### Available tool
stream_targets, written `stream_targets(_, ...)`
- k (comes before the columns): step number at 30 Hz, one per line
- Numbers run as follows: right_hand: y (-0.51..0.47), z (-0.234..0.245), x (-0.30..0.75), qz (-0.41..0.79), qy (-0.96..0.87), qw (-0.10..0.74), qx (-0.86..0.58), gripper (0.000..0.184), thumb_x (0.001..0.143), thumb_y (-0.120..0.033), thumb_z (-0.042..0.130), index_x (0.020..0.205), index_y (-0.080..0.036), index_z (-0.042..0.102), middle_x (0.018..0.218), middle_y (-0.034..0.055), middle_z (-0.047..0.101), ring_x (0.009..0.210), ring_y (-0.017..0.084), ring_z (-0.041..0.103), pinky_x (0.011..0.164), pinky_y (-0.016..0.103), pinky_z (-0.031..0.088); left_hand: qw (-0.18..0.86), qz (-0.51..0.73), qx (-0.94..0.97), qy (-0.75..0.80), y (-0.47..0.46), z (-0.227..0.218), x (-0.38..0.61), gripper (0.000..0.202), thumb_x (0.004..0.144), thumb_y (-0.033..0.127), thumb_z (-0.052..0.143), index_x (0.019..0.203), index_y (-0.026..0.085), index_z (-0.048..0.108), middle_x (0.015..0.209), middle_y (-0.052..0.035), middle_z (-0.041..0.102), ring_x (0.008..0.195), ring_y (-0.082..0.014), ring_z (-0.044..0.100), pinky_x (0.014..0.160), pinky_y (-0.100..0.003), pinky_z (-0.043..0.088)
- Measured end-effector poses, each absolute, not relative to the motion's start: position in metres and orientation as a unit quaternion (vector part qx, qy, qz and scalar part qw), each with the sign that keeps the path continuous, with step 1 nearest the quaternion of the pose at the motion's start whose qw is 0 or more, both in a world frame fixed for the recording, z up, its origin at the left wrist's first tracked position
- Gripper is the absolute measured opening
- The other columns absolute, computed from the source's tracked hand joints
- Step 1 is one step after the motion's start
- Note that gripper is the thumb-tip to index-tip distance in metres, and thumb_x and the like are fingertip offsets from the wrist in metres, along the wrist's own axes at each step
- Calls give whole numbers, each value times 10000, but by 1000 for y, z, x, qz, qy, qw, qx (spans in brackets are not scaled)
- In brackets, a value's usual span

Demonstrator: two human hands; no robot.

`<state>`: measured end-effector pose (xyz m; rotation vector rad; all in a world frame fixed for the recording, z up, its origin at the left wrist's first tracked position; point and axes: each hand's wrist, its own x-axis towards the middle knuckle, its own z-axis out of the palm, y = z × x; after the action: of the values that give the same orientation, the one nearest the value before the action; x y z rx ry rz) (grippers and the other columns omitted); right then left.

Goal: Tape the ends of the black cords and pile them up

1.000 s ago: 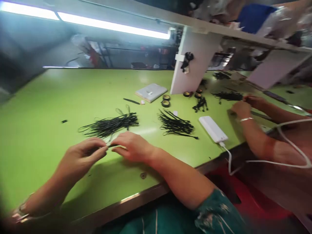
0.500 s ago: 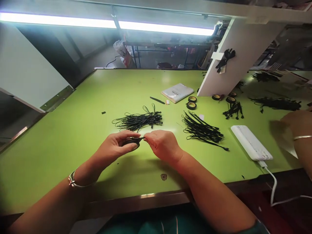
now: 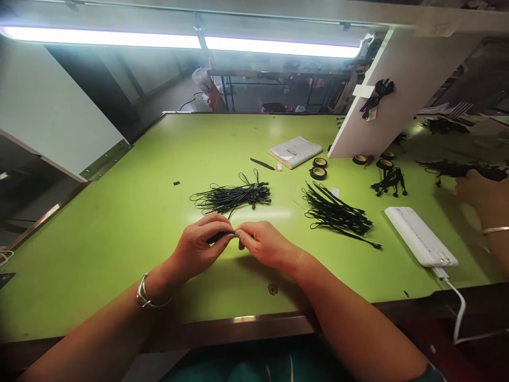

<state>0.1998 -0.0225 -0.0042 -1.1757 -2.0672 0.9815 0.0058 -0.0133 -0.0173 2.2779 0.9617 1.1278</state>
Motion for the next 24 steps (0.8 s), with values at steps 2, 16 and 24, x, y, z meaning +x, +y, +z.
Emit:
stream_targets(2, -21, -2, 202, 391, -762, 248, -452, 289, 922, -214, 469, 678, -164, 614, 605, -29, 591, 581, 97, 517, 580, 215, 398, 188, 401, 837, 320, -13, -18, 4, 111, 844, 121, 609, 864, 177, 703, 859, -55, 645, 777, -144, 593, 725, -269, 493)
stream_targets(16, -29, -13, 199, 25, -814, 405, -416, 187, 955, -237, 491, 847, -182, 634, 742, 47, 657, 691, 157, 562, 671, 274, 426, 580, 360, 607, 407, -8, -1, 2, 145, 753, 261, 740, 812, 134, 702, 775, -26, 617, 678, -111, 553, 617, -231, 439)
stream_targets(24, -29, -15, 193, -41, -840, 377, -388, 179, 936, -182, 514, 811, -175, 641, 679, 40, 646, 694, 168, 533, 729, 309, 437, 600, 399, 550, 422, -13, -7, 2, 172, 779, 279, 715, 728, 134, 638, 568, 31, 500, 491, -67, 410, 469, -208, 298)
